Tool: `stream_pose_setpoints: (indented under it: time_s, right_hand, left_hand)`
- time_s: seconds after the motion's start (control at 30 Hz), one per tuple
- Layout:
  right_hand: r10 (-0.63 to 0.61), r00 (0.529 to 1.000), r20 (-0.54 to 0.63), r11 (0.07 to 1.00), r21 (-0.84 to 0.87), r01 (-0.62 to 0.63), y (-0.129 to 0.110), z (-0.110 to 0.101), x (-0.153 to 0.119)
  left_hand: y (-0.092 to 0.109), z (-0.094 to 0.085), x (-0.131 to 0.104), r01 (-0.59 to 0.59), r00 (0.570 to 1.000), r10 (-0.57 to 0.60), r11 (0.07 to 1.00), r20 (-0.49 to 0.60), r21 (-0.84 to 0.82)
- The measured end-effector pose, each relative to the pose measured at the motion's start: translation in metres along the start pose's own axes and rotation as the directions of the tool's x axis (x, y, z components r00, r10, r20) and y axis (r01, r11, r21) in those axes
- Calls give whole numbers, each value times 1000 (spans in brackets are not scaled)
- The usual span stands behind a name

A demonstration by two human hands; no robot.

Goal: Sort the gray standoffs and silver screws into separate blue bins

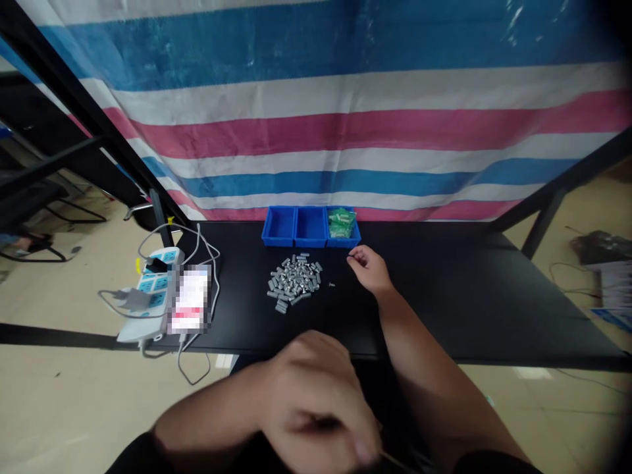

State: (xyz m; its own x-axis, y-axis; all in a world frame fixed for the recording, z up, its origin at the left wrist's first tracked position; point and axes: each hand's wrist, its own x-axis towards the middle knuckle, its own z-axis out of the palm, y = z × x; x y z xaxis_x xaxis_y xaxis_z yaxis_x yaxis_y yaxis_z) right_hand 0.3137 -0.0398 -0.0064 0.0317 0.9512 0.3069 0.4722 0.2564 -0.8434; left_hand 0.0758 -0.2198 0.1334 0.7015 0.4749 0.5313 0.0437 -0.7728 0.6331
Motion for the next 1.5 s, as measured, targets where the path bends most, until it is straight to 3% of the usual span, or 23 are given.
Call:
stream_pose_setpoints:
  time_s: [0.03,0.07,0.13,0.23,0.3,0.37,0.5,0.63,0.83,0.93,1.1,1.27,1.5]
  right_hand:
    - [-7,1000,11,1000,-6,7,-3,-1,-2]
    - [-22,999,26,1000,-10,22,-6,-2,-4]
    - [-62,996,71,998,-6,63,-14,-3,-9]
    - [-173,965,199,984,2,176,-30,-1,-16]
    - [-274,918,286,956,-23,293,-41,4,-22]
    - [-331,874,355,919,-89,384,-52,11,-28]
    - [-312,816,486,852,-237,467,-61,34,-41]
    - [-318,788,527,797,-301,524,-57,55,-38]
    - [-363,713,599,794,-201,574,-49,65,-15]
    - [-391,681,619,805,-129,579,-50,66,-9]
    - [-415,690,593,813,-97,574,-52,57,-7]
    - [-411,647,642,802,-83,592,-43,39,-4]
    - [-410,727,551,835,-94,542,-47,23,-6]
  left_hand:
    - [-8,-1,-1,-42,996,36,996,-83,-73]
    - [-16,-2,-5,-12,986,1,998,-170,-63]
    - [-35,-5,-21,195,957,-165,975,-239,109]
    - [-66,-10,-54,524,823,-403,811,-401,260]
    - [-88,-14,-73,649,748,-495,685,-442,332]
    - [-108,-15,-84,687,727,-559,613,-399,391]
    - [-142,-17,-83,670,733,-604,564,-312,483]
    - [-169,-25,-70,618,763,-610,592,-213,518]
    - [-194,-43,-54,495,832,-553,706,-41,507]
    - [-200,-46,-51,453,862,-506,750,-23,481]
    - [-205,-49,-43,385,910,-415,827,-18,409]
    - [-209,-50,-30,330,934,-356,876,10,353]
    - [-199,-52,-32,367,924,-379,842,-51,396]
